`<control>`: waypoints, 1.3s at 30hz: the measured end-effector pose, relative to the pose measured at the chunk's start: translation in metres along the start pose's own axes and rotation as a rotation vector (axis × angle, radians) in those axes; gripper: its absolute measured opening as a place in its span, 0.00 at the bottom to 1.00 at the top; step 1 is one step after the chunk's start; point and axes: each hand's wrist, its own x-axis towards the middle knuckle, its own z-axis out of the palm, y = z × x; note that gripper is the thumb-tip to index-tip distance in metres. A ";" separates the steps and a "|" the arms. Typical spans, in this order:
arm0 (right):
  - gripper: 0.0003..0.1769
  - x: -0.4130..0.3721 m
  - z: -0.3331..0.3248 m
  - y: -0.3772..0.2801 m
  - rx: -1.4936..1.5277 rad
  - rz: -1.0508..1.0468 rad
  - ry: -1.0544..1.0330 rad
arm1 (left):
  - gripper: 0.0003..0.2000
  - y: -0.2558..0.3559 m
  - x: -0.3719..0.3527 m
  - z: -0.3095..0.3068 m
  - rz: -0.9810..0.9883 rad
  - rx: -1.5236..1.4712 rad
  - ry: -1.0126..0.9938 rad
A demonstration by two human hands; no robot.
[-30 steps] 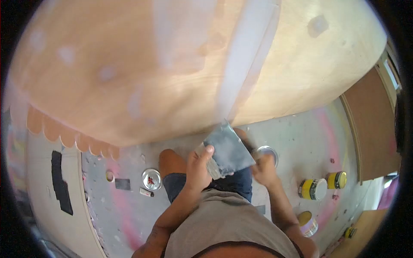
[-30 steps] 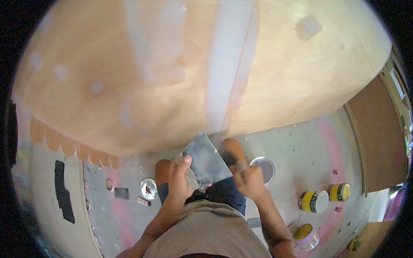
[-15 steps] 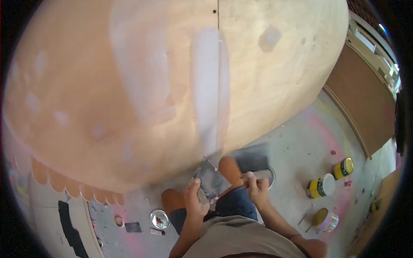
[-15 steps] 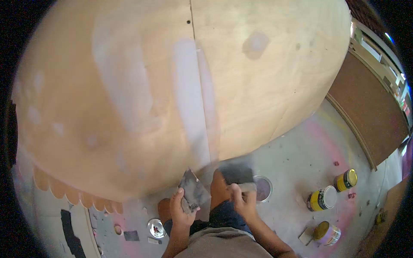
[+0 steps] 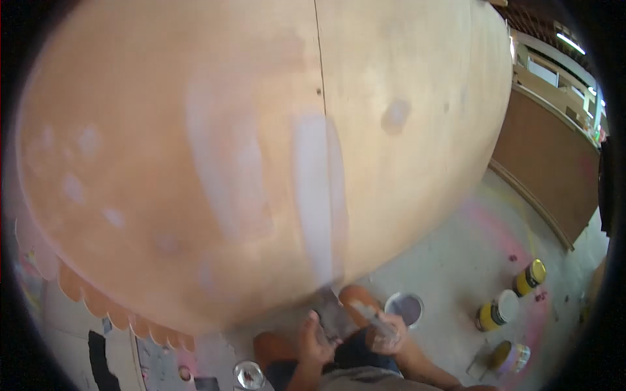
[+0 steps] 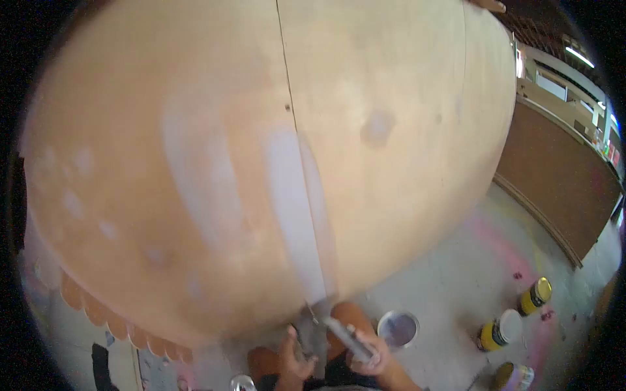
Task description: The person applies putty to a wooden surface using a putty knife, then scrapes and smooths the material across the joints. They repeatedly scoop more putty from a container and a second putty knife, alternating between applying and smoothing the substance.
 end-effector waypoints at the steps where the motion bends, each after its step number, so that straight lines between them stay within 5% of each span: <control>1: 0.15 0.007 0.019 -0.002 0.038 0.012 0.045 | 0.19 0.003 0.005 0.005 0.003 0.078 -0.074; 3: 0.18 0.015 0.039 0.001 0.123 0.069 0.164 | 0.18 -0.001 0.003 0.016 -0.403 -0.627 -0.131; 4: 0.18 0.018 0.034 0.001 0.112 0.072 0.147 | 0.18 -0.006 -0.003 0.023 -0.383 -0.626 -0.121; 6: 0.21 0.028 0.015 0.011 -0.412 -0.718 0.513 | 0.18 -0.021 -0.016 0.027 -0.218 -0.395 -0.016; 7: 0.25 0.041 0.008 0.029 0.065 -0.875 0.471 | 0.18 -0.049 -0.018 0.017 -0.196 -0.399 0.011; 9: 0.23 0.026 -0.007 0.034 -0.876 -1.278 0.279 | 0.18 -0.099 -0.007 -0.004 -0.085 -0.013 0.168; 11: 0.10 -0.005 0.011 0.027 -1.305 -0.888 0.042 | 0.17 -0.096 0.003 -0.009 0.012 0.109 0.253; 13: 0.08 -0.006 0.013 0.025 -1.289 -0.801 0.046 | 0.16 -0.072 0.011 -0.018 0.078 0.233 0.324; 15: 0.07 -0.005 0.013 0.024 -1.275 -0.716 0.059 | 0.18 -0.019 0.023 -0.033 -0.204 -0.509 0.272; 17: 0.08 -0.001 0.012 0.026 -0.259 -0.550 0.168 | 0.18 -0.024 0.030 -0.044 -0.126 -0.435 0.369; 19: 0.07 -0.012 0.036 0.030 -0.393 -0.488 0.273 | 0.18 -0.030 0.027 -0.047 -0.082 -0.346 0.461; 21: 0.17 0.004 0.012 0.044 -0.537 -0.464 -0.040 | 0.19 -0.033 0.025 -0.044 0.083 -0.177 0.467; 23: 0.13 0.004 0.035 0.048 -0.435 -0.468 0.014 | 0.18 -0.025 0.015 -0.048 0.076 -0.033 0.390; 26: 0.14 -0.001 0.068 0.017 -0.601 -0.626 0.159 | 0.16 -0.024 0.008 -0.060 0.217 0.332 -0.192; 29: 0.16 -0.001 0.023 -0.022 -0.865 -0.803 0.330 | 0.14 -0.014 0.013 -0.066 0.320 0.508 -0.487; 31: 0.16 -0.008 0.037 -0.024 -0.452 -1.200 0.204 | 0.13 -0.047 0.010 -0.050 0.080 -0.005 -0.023; 33: 0.15 0.002 0.022 -0.011 -0.174 -1.265 -0.062 | 0.13 0.028 0.030 -0.027 -0.423 -0.921 -0.003; 35: 0.13 0.034 -0.052 -0.023 -1.552 -1.700 -0.196 | 0.15 0.035 0.041 -0.007 -0.411 -0.871 0.022; 36: 0.13 0.028 -0.040 -0.023 -1.564 -1.687 -0.173 | 0.18 0.033 0.041 -0.001 -0.370 -0.826 0.053; 38: 0.14 0.020 0.007 -0.034 -2.121 -0.973 -0.167 | 0.18 0.031 0.044 0.008 -0.345 -0.770 0.028; 39: 0.14 0.014 0.001 -0.037 -2.117 -0.980 -0.144 | 0.18 0.031 0.048 0.008 -0.303 -0.705 0.014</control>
